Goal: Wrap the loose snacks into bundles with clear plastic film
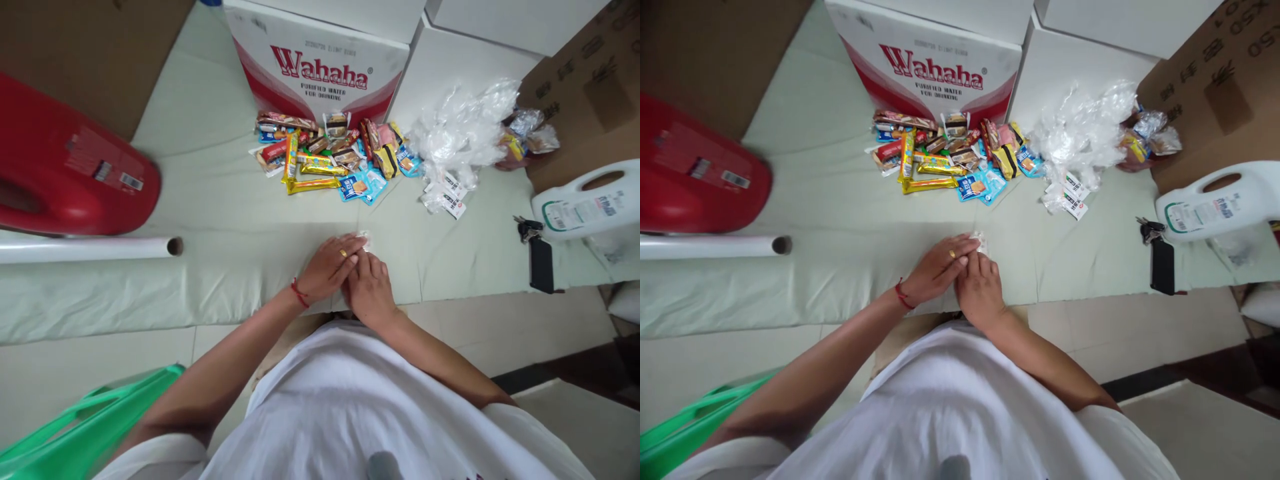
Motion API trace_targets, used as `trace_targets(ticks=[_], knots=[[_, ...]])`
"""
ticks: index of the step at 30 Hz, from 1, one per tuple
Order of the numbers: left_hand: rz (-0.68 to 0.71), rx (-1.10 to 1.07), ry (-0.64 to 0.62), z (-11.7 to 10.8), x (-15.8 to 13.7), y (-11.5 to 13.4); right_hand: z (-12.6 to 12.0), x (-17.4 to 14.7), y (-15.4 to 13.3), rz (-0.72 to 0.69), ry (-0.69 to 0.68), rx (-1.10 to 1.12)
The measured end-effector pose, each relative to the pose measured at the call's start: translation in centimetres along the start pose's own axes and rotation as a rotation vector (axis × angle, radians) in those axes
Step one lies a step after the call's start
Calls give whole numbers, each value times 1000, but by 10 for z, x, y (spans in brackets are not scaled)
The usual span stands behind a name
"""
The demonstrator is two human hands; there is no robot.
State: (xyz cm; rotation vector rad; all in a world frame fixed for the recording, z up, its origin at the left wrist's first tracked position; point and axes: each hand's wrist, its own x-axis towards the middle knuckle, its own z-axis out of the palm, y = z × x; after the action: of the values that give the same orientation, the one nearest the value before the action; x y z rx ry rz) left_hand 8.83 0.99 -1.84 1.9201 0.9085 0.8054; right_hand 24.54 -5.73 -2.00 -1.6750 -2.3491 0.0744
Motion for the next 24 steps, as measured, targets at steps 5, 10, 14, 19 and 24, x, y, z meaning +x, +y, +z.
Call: trace_targets(ticks=[5,10,14,19,24], knots=[[-22,254,-97,6,-10,-14,-2,-25,14,-193,-77,95],[49,492,-68,18,-18,-14,-11,-41,37,-307,-221,291],[23,608,9,25,-15,-14,-20,-42,54,-272,-168,562],[-92,661,-1,26,-2,-13,-24,-43,72,7,33,839],[-347,213,146,15,4,8,-21,-38,80,474,122,1086]])
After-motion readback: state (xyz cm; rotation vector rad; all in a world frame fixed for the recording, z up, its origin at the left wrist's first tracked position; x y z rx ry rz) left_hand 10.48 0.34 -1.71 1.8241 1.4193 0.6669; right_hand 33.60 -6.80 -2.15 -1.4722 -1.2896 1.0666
